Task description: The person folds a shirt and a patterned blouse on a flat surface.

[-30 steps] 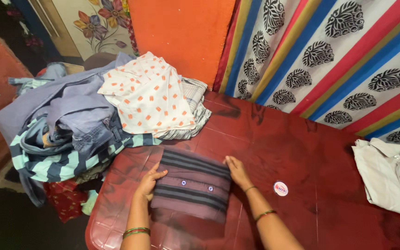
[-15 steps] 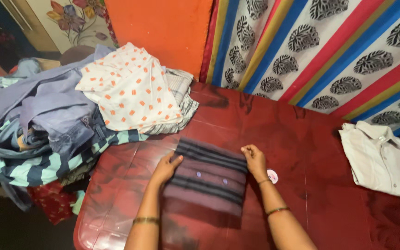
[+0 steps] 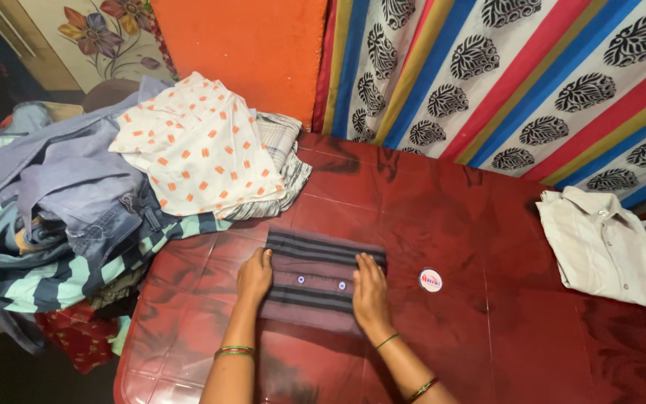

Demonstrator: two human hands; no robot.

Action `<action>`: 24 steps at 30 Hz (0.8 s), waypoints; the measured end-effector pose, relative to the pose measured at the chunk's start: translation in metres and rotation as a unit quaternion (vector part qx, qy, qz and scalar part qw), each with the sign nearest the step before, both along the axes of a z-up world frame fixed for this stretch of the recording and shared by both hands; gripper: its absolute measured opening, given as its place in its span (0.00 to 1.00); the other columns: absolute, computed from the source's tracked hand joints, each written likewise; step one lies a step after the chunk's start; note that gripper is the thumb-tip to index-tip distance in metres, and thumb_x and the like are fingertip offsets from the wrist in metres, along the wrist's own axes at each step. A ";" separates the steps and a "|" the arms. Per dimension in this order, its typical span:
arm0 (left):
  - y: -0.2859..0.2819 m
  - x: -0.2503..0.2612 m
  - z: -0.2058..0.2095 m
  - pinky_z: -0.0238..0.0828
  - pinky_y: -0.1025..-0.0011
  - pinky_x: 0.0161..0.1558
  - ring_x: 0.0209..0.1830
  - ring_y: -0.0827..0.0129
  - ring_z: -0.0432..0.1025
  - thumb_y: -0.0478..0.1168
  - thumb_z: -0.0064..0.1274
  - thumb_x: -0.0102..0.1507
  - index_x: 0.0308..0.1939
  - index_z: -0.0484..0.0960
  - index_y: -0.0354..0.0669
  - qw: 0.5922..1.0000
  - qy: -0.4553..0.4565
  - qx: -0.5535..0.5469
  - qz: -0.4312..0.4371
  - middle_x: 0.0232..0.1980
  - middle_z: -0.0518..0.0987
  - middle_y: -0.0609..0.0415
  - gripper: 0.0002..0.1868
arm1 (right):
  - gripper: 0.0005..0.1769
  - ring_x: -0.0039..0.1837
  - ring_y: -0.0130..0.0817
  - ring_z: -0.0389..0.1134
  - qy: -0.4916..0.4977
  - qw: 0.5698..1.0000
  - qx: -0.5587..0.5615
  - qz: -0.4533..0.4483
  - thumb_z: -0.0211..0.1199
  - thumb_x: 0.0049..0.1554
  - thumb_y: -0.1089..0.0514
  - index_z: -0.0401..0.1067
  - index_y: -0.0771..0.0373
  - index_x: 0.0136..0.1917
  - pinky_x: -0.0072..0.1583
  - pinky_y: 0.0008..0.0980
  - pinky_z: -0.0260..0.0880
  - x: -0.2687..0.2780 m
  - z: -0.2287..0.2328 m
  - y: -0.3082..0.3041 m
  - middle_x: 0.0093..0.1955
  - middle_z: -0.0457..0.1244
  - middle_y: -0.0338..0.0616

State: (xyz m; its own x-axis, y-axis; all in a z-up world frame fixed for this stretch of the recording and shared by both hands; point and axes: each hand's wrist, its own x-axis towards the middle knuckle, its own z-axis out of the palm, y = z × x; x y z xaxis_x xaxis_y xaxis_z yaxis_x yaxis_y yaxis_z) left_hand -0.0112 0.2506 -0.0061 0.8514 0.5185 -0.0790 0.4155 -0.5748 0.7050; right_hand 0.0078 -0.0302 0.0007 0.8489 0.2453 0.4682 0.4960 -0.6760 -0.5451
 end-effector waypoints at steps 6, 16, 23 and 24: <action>-0.021 -0.006 0.008 0.71 0.43 0.45 0.42 0.34 0.76 0.53 0.42 0.68 0.63 0.70 0.44 0.995 -0.038 0.059 0.067 0.43 0.82 0.32 0.24 | 0.39 0.78 0.54 0.51 -0.034 0.982 -0.186 -0.013 0.52 0.61 0.38 0.62 0.71 0.73 0.75 0.53 0.44 -0.007 -0.004 -0.005 0.76 0.54 0.60; -0.025 -0.005 0.016 0.71 0.50 0.46 0.48 0.43 0.74 0.52 0.47 0.67 0.56 0.72 0.42 0.972 -0.074 0.206 0.083 0.48 0.78 0.39 0.21 | 0.38 0.77 0.52 0.54 0.024 0.978 -0.206 -0.030 0.53 0.61 0.36 0.65 0.68 0.71 0.75 0.50 0.49 -0.001 -0.008 -0.004 0.75 0.56 0.58; -0.082 -0.014 0.009 0.59 0.51 0.71 0.66 0.47 0.68 0.35 0.50 0.56 0.51 0.78 0.41 0.914 -0.285 0.210 -0.197 0.59 0.76 0.43 0.18 | 0.38 0.78 0.51 0.54 0.023 0.978 -0.204 -0.035 0.53 0.61 0.37 0.64 0.68 0.71 0.75 0.49 0.49 -0.002 -0.010 -0.003 0.75 0.57 0.57; -0.092 -0.019 0.004 0.59 0.51 0.71 0.66 0.47 0.68 0.35 0.50 0.56 0.51 0.78 0.41 0.914 -0.285 0.211 -0.197 0.59 0.76 0.43 0.18 | 0.38 0.78 0.51 0.54 0.022 0.978 -0.206 -0.036 0.53 0.61 0.36 0.64 0.68 0.71 0.75 0.50 0.49 -0.002 -0.010 -0.003 0.75 0.57 0.57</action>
State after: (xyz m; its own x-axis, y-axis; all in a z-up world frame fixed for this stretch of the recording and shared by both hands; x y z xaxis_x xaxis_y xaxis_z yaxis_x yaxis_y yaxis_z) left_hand -0.0300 0.1583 -0.0025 0.8187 0.0450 0.5725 -0.2480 -0.8715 0.4232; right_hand 0.0060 -0.0333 -0.0092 0.8876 0.3442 0.3060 0.4216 -0.8746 -0.2393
